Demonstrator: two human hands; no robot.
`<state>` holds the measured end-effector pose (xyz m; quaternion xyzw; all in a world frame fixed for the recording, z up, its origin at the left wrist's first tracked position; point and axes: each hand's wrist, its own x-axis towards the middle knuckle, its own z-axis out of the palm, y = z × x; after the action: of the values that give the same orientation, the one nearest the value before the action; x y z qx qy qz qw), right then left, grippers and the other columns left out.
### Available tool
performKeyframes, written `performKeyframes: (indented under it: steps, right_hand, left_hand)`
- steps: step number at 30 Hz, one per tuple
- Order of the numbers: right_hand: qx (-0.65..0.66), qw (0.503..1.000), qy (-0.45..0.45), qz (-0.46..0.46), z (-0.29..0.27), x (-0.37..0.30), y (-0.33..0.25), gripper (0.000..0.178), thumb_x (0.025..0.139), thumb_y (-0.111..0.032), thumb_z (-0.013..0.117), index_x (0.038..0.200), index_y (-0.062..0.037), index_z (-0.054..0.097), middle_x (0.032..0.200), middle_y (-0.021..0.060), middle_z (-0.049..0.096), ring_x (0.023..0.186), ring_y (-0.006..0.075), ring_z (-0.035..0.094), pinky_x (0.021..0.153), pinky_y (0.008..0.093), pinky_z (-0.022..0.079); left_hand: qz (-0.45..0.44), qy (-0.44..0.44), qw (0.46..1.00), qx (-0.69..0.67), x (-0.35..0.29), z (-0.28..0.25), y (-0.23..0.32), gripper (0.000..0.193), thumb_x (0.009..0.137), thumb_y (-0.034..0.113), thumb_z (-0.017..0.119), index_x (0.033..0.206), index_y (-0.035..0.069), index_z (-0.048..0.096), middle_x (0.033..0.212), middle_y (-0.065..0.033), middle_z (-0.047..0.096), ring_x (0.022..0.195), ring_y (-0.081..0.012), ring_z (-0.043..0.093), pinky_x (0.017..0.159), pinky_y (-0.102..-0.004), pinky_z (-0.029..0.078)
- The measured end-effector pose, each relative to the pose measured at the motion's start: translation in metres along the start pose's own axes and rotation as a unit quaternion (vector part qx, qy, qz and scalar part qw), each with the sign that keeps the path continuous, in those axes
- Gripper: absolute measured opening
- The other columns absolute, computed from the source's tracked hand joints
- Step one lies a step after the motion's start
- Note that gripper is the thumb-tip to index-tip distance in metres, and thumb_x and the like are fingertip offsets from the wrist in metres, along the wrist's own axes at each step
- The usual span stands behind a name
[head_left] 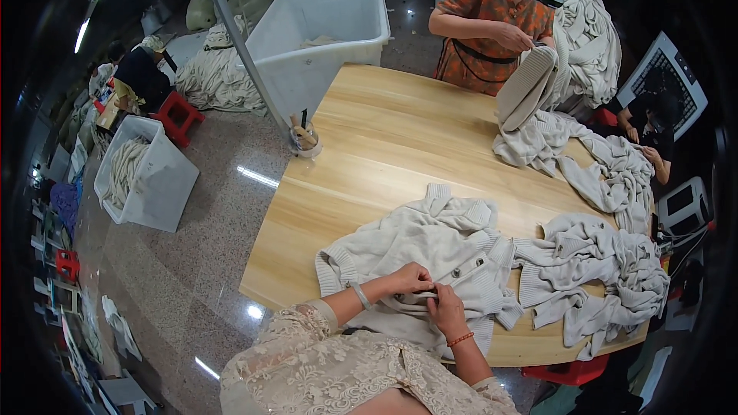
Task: Trim excess threads and fabric from a knit garment using scissors.
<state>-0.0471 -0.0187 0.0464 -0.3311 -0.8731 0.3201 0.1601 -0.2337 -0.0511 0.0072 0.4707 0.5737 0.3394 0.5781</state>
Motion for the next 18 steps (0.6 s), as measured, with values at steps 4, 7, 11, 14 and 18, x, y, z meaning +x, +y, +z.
performKeyframes:
  steps: [4,7,11,14,18]
  right_hand:
    - [-0.015,0.997,-0.077,0.002,-0.007,0.000,0.010,0.033,0.078,-0.013,0.062,0.109,-0.0042,0.055,0.090,0.0177,0.058,0.080,0.0370,0.059,0.069,0.0447,0.048]
    - [-0.010,0.995,-0.098,0.001,-0.006,0.002,0.008,0.032,0.079,-0.011,0.060,0.110,-0.0043,0.056,0.089,0.0173,0.057,0.081,0.0365,0.058,0.071,0.0437,0.048]
    - [0.033,0.992,-0.124,-0.007,-0.011,0.006,0.006,0.032,0.079,-0.004,0.058,0.111,-0.0036,0.057,0.085,0.0165,0.056,0.080,0.0363,0.058,0.071,0.0425,0.047]
    - [0.036,0.993,-0.111,-0.006,-0.009,0.004,0.008,0.032,0.079,-0.001,0.056,0.111,-0.0059,0.059,0.089,0.0179,0.056,0.079,0.0379,0.058,0.071,0.0444,0.048]
    - [0.036,0.997,-0.073,0.006,-0.004,0.000,0.005,0.028,0.079,0.001,0.055,0.106,-0.0049,0.061,0.086,0.0172,0.056,0.079,0.0376,0.059,0.070,0.0433,0.048]
  left_hand:
    - [0.116,-0.076,0.988,0.063,-0.022,0.001,0.010,0.028,0.084,0.022,0.067,0.102,0.001,0.064,0.093,-0.0092,0.066,0.080,-0.0155,0.061,0.072,-0.0313,0.048]
    - [0.112,0.016,0.950,0.291,-0.021,0.012,0.004,0.023,0.083,0.017,0.063,0.100,0.003,0.065,0.095,-0.0149,0.065,0.085,-0.0281,0.062,0.073,-0.0370,0.048]
    - [0.114,0.050,0.963,0.237,-0.024,0.014,0.000,0.017,0.082,0.013,0.061,0.094,0.002,0.066,0.085,-0.0170,0.065,0.079,-0.0341,0.062,0.068,-0.0395,0.049]
    - [0.124,0.059,0.972,0.189,-0.024,0.012,-0.004,0.016,0.083,0.014,0.061,0.092,0.002,0.066,0.082,-0.0166,0.066,0.074,-0.0326,0.063,0.066,-0.0382,0.049]
    - [0.116,0.057,0.982,0.139,-0.026,0.008,-0.003,0.018,0.083,0.018,0.060,0.091,0.003,0.067,0.082,-0.0160,0.066,0.077,-0.0334,0.062,0.069,-0.0394,0.049]
